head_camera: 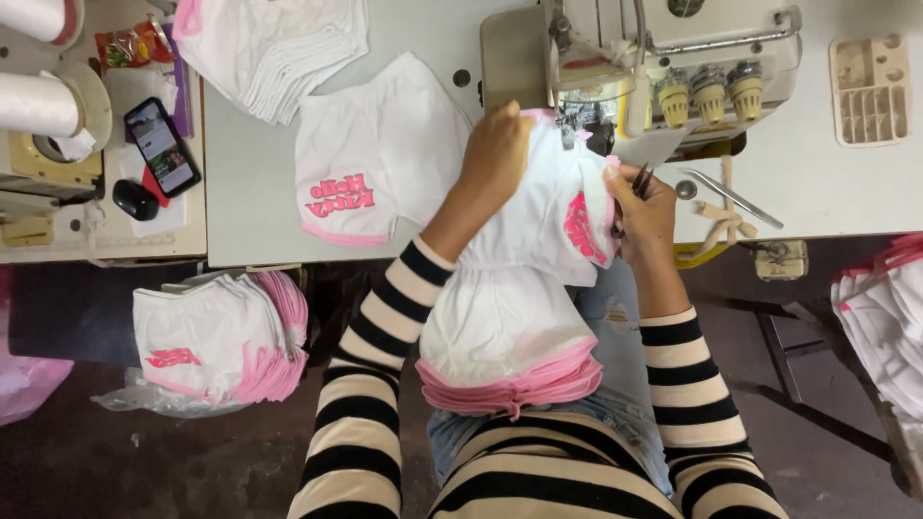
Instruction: The person is using thread snips to trim loose threads from finished garments and then stacking them on a table.
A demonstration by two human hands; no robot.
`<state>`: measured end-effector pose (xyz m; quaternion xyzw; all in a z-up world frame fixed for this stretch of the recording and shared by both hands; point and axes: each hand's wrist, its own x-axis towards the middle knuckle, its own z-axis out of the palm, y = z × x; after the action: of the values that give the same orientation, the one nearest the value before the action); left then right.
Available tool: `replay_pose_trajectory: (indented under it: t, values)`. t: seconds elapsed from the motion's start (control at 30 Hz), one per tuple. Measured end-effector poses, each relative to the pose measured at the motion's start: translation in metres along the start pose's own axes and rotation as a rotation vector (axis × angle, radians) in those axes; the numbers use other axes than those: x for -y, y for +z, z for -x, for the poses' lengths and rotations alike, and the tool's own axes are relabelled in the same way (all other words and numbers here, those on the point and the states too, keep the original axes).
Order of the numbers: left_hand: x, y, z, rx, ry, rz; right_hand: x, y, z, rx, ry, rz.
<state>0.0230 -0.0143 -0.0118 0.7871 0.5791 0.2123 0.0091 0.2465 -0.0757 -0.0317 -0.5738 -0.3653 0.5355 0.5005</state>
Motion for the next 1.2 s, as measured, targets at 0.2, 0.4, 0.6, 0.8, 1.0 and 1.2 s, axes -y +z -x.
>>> replay_pose_trajectory:
  t: [0.2,0.4,0.6,0.8,1.0,1.2]
  values:
    - [-0.039,0.0,0.029,-0.122,-0.048,0.063,-0.012,-0.003,-0.009,0.032,0.008,-0.06]
    - [-0.074,0.027,0.021,-0.416,0.002,0.321,0.015,0.005,-0.002,0.083,0.049,-0.258]
    - [-0.004,0.005,0.142,0.161,-0.659,0.612,-0.038,-0.033,-0.043,0.219,0.242,-0.437]
    - [-0.04,-0.068,0.118,0.073,-0.438,0.228,-0.007,-0.005,-0.009,0.44,0.378,-0.526]
    - [-0.07,0.017,0.082,-0.287,0.086,0.043,-0.032,0.003,0.006,0.304,0.233,-0.499]
    - [-0.038,0.008,0.101,-0.369,0.142,0.16,-0.048,0.006,-0.002,0.274,0.2,-0.53]
